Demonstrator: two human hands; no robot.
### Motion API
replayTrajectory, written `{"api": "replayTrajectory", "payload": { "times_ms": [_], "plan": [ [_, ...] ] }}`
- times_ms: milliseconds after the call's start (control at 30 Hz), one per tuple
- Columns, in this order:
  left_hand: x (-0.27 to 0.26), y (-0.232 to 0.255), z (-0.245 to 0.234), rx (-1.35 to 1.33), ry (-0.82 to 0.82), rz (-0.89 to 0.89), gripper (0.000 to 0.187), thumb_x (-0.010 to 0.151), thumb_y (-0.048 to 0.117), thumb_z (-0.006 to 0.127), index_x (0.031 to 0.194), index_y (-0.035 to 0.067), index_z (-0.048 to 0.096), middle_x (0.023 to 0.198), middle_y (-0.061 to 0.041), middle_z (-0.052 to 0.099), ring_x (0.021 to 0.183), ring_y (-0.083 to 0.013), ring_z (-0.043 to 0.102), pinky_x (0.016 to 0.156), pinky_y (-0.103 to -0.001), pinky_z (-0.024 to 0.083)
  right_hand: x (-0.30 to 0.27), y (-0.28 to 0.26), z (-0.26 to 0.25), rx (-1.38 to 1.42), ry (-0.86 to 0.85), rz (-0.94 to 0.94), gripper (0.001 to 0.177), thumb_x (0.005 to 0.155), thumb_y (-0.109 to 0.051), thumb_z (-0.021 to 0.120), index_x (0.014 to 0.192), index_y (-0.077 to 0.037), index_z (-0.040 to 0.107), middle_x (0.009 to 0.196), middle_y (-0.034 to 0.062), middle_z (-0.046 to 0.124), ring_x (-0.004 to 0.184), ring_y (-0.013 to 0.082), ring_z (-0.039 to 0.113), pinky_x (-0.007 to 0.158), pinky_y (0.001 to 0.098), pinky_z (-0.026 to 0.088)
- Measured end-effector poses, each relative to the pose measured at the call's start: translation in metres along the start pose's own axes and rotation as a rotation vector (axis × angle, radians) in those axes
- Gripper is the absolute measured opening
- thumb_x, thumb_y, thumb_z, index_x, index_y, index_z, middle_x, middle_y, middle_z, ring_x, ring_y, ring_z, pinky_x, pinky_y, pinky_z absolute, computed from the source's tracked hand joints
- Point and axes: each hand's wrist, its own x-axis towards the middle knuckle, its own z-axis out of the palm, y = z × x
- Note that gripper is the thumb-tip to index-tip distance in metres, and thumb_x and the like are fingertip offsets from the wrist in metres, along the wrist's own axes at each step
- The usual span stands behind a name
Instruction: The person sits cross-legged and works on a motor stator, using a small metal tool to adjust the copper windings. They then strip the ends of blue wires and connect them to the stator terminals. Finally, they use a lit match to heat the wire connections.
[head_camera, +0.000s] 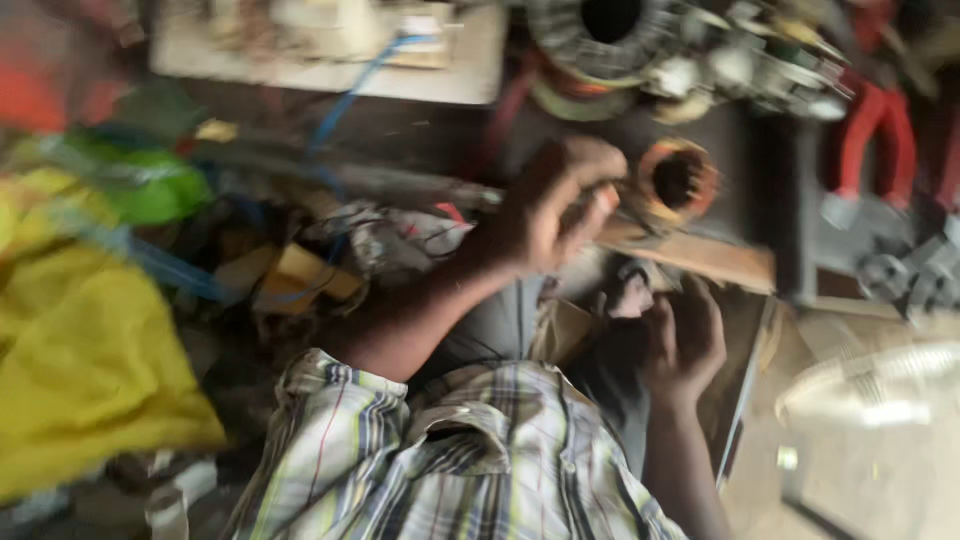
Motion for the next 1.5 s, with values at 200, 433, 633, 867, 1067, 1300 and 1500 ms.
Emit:
{"api": "replayTrajectory", "payload": {
  "times_ms": [200, 433, 633, 867, 1067, 1300, 1500],
  "plan": [
    [-0.058, 0.034, -0.050, 0.106, -0.014, -0.066, 0.032, 0.096, 0.007, 0.074, 0.124, 0.002, 0.060, 0.127, -0.014, 0.064, 0.115, -0.0307, 0.064, 0.102, -0.042, 0.052, -0.034, 0.031, -0.014, -0.200, -0.190, -0.017, 0.032, 0.102, -0.007, 0.066, 0.131, 0.006, 0.061, 0.108, 0.0069, 0.072, 0.098, 0.0132, 0.067, 0.092, 0.0252, 0.052],
    [-0.061, 0.031, -0.124, 0.407, 0.280, -0.328, 0.030, 0.099, 0.008, 0.074, 0.127, 0.002, 0.062, 0.124, -0.013, 0.065, 0.106, -0.0278, 0.066, 0.090, -0.038, 0.053, -0.051, 0.039, -0.002, -0.025, -0.320, 0.067, 0.033, 0.103, -0.009, 0.066, 0.133, 0.005, 0.061, 0.111, 0.0058, 0.071, 0.100, 0.0117, 0.065, 0.090, 0.0236, 0.050],
    [-0.090, 0.061, -0.173, 0.630, 0.428, -0.212, 0.034, 0.100, 0.010, 0.075, 0.129, 0.004, 0.059, 0.129, -0.012, 0.063, 0.109, -0.0274, 0.066, 0.094, -0.037, 0.054, -0.056, 0.025, 0.011, -0.035, -0.389, 0.050, 0.026, 0.102, -0.007, 0.066, 0.126, 0.004, 0.064, 0.108, 0.0051, 0.073, 0.095, 0.0105, 0.065, 0.088, 0.0233, 0.050],
    [-0.115, 0.066, -0.288, 1.173, 0.663, -0.271, 0.042, 0.105, 0.017, 0.076, 0.135, -0.001, 0.052, 0.129, -0.014, 0.059, 0.117, -0.0319, 0.060, 0.103, -0.045, 0.051, -0.056, 0.025, 0.010, -0.034, -0.442, 0.001, 0.021, 0.101, -0.005, 0.068, 0.121, 0.003, 0.066, 0.107, 0.0061, 0.074, 0.095, 0.0096, 0.065, 0.087, 0.0232, 0.050],
    [-0.125, 0.005, -0.347, 0.357, 0.521, -0.694, 0.036, 0.111, 0.035, 0.075, 0.118, 0.002, 0.061, 0.100, -0.002, 0.069, 0.085, -0.0191, 0.070, 0.078, -0.036, 0.058, -0.065, 0.027, 0.006, -0.080, -0.379, 0.091, 0.029, 0.098, -0.005, 0.068, 0.126, 0.003, 0.065, 0.108, 0.0065, 0.073, 0.094, 0.0090, 0.065, 0.083, 0.0217, 0.050],
    [-0.130, -0.017, -0.375, -0.319, 1.070, -0.589, 0.015, 0.113, 0.020, 0.075, 0.109, 0.007, 0.068, 0.087, -0.002, 0.061, 0.065, -0.0112, 0.054, 0.059, -0.028, 0.042, -0.071, 0.034, -0.012, -0.024, -0.393, 0.152, 0.035, 0.098, -0.007, 0.068, 0.132, 0.003, 0.063, 0.110, 0.0060, 0.073, 0.096, 0.0091, 0.065, 0.085, 0.0217, 0.051],
    [-0.157, 0.062, -0.355, -0.237, 1.032, -0.205, 0.033, 0.122, 0.032, 0.055, 0.100, 0.007, 0.056, 0.067, -0.004, 0.043, 0.054, -0.0131, 0.037, 0.058, -0.033, 0.033, -0.070, 0.024, -0.014, -0.093, -0.426, 0.127, 0.035, 0.100, -0.007, 0.068, 0.133, 0.003, 0.063, 0.111, 0.0074, 0.073, 0.096, 0.0097, 0.065, 0.085, 0.0223, 0.051]
  ]
}}
